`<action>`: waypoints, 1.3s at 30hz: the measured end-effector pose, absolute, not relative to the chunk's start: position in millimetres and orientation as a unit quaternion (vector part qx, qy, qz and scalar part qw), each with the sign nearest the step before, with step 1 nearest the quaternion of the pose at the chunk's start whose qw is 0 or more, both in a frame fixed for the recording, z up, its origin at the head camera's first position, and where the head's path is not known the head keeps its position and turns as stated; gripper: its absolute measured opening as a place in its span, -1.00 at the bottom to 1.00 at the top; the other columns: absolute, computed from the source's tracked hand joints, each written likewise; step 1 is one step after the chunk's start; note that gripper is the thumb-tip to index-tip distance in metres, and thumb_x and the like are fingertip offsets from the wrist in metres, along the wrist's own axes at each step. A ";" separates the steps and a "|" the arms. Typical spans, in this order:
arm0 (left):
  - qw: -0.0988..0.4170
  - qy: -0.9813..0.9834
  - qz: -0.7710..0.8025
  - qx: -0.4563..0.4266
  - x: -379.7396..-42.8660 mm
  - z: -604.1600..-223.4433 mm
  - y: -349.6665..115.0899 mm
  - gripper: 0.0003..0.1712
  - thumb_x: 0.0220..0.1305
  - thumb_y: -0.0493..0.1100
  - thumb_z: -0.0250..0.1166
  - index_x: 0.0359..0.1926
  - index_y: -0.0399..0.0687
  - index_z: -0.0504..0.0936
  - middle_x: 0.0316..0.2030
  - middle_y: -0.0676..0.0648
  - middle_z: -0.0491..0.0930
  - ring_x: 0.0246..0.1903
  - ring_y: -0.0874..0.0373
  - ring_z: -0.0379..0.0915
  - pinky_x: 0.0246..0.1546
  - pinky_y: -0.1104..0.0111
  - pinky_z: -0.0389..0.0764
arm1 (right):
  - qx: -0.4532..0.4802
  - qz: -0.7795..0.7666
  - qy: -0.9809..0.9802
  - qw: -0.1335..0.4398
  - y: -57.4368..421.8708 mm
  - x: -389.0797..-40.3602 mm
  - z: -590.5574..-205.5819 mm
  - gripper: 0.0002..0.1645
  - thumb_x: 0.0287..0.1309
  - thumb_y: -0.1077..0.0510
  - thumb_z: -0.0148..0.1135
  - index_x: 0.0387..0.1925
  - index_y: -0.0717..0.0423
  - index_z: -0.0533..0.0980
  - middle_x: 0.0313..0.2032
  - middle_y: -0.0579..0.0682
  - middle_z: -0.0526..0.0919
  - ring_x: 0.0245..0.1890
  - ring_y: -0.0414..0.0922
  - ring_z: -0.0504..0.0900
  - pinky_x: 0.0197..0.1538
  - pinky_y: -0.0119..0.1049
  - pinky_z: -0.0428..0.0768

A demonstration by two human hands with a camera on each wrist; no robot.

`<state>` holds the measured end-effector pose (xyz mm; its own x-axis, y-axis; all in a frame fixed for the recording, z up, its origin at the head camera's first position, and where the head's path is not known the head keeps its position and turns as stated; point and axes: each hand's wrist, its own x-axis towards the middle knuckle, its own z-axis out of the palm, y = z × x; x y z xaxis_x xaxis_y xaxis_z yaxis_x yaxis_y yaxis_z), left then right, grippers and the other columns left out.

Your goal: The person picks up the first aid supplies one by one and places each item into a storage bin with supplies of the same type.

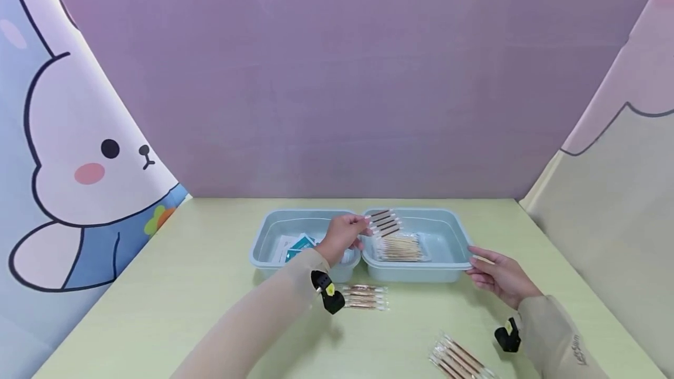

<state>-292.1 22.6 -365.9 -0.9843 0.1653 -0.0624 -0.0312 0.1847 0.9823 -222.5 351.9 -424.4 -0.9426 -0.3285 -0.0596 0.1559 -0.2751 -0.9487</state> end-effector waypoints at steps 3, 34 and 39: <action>0.070 0.774 0.629 0.032 -295.7 -366.7 24.0 -0.77 0.34 -0.17 0.22 -0.12 -0.24 0.66 -0.47 -0.05 0.69 -0.80 0.28 0.31 -0.66 0.52 0.39 | -0.074 -0.794 0.584 0.151 349.6 -223.2 -423.8 -0.61 0.39 0.27 0.01 -0.12 -0.25 0.66 -0.36 0.02 0.72 -0.39 -0.25 0.69 -0.26 -0.44 0.64; 0.096 0.867 0.472 0.126 -296.2 -366.1 16.9 -0.67 0.21 -0.28 0.31 0.02 -0.17 0.60 -0.17 -0.09 0.59 -0.21 0.08 0.54 -0.22 0.32 0.58 | -0.071 -0.797 0.581 0.148 337.5 -222.7 -422.4 -0.62 0.38 0.27 0.01 -0.13 -0.23 0.66 -0.38 0.02 0.72 -0.41 -0.24 0.70 -0.28 -0.43 0.64; 0.093 0.862 0.461 0.186 -286.8 -361.2 10.9 -0.78 0.20 -0.28 0.32 -0.11 -0.16 0.65 -0.36 0.02 0.55 -0.37 0.22 0.46 -0.38 0.43 0.55 | -0.068 -0.797 0.582 0.148 336.8 -222.0 -421.2 -0.63 0.38 0.27 0.03 -0.14 -0.23 0.67 -0.38 0.02 0.72 -0.41 -0.24 0.69 -0.28 -0.43 0.64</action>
<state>-286.8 10.9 -361.2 -0.9136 0.4065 0.0117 0.2353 0.5048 0.8305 -222.0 336.8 -421.2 -0.9471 -0.3148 -0.0627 0.1556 -0.2791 -0.9476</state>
